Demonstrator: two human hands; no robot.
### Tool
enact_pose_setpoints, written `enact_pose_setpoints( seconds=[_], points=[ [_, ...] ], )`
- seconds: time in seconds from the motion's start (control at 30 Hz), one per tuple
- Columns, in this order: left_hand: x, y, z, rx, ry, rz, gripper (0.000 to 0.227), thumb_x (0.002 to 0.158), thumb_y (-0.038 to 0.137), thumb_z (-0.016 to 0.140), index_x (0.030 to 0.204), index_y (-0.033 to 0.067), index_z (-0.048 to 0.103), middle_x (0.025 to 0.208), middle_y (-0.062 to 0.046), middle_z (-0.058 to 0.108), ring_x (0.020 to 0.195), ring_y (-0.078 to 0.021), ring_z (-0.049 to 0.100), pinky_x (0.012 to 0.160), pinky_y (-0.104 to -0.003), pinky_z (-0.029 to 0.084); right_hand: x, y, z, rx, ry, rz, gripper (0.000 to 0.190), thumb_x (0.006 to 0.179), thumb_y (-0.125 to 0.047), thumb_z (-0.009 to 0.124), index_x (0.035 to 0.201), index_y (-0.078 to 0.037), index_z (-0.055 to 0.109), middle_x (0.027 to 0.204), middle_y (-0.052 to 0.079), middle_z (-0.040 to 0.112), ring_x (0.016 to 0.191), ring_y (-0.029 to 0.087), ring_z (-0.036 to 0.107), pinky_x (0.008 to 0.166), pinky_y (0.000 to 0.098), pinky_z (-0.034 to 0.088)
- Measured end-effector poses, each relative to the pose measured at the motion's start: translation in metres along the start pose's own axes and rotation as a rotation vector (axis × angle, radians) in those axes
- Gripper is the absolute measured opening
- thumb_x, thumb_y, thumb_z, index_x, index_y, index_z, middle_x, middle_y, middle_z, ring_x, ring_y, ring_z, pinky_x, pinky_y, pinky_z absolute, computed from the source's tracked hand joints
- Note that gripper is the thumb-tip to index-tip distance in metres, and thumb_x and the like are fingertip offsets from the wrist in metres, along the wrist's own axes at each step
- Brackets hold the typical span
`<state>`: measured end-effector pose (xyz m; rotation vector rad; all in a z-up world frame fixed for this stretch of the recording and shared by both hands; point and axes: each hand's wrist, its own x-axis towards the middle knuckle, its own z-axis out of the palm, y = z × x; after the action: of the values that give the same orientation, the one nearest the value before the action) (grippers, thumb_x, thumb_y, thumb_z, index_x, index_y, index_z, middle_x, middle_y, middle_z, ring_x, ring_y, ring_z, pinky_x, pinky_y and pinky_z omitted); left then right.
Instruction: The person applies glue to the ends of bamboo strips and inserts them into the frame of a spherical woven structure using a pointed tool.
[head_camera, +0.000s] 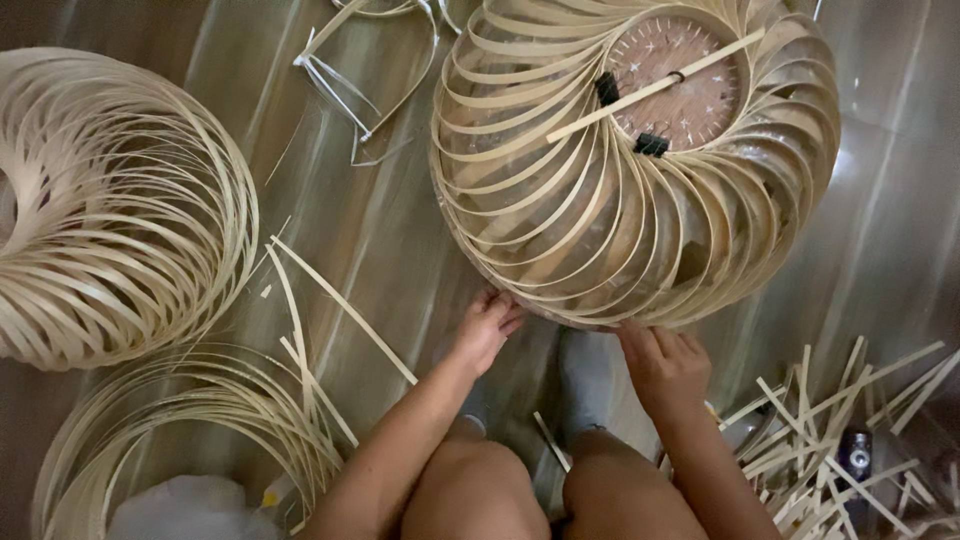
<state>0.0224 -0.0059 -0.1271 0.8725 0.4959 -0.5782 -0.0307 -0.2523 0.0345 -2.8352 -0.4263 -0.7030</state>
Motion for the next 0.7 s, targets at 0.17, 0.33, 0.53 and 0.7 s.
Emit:
enact_pose_setpoints(
  seconds=[0.17, 0.33, 0.53, 0.7],
  points=[
    [0.003, -0.007, -0.003, -0.019, -0.028, 0.035, 0.038, 0.104, 0.029, 0.055, 0.134, 0.0063, 0.047, 0.123, -0.01, 0.064, 0.115, -0.0241, 0.062, 0.105, -0.045, 0.047, 0.008, -0.004, -0.008, -0.012, -0.033, 0.019, 0.017, 0.083, -0.01, 0.083, 0.099, -0.012, 0.076, 0.087, 0.005, 0.072, 0.076, 0.025, 0.069, 0.066, 0.0369, 0.054],
    [0.007, -0.009, -0.007, 0.01, -0.022, 0.037, 0.036, 0.105, 0.029, 0.054, 0.133, 0.0069, 0.048, 0.122, -0.009, 0.064, 0.115, -0.0235, 0.063, 0.107, -0.044, 0.049, 0.015, -0.008, -0.011, -0.043, -0.014, 0.033, 0.016, 0.084, -0.012, 0.084, 0.098, -0.012, 0.077, 0.095, 0.006, 0.073, 0.079, 0.025, 0.071, 0.069, 0.0365, 0.055],
    [0.008, -0.002, -0.001, 0.048, -0.005, 0.036, 0.036, 0.105, 0.03, 0.053, 0.133, 0.0089, 0.05, 0.121, -0.006, 0.065, 0.11, -0.0212, 0.065, 0.104, -0.043, 0.049, 0.021, -0.009, -0.013, -0.043, 0.025, 0.043, 0.014, 0.081, -0.009, 0.084, 0.093, -0.013, 0.079, 0.098, 0.008, 0.078, 0.078, 0.026, 0.072, 0.067, 0.0358, 0.056],
    [0.006, -0.01, -0.007, 0.091, -0.013, 0.035, 0.035, 0.106, 0.03, 0.051, 0.134, 0.0101, 0.052, 0.117, -0.007, 0.068, 0.108, -0.0198, 0.066, 0.102, -0.041, 0.05, 0.015, -0.013, -0.012, -0.02, -0.019, 0.063, 0.011, 0.085, -0.014, 0.085, 0.093, -0.013, 0.078, 0.096, 0.007, 0.076, 0.082, 0.025, 0.074, 0.069, 0.0363, 0.057]
  ],
)
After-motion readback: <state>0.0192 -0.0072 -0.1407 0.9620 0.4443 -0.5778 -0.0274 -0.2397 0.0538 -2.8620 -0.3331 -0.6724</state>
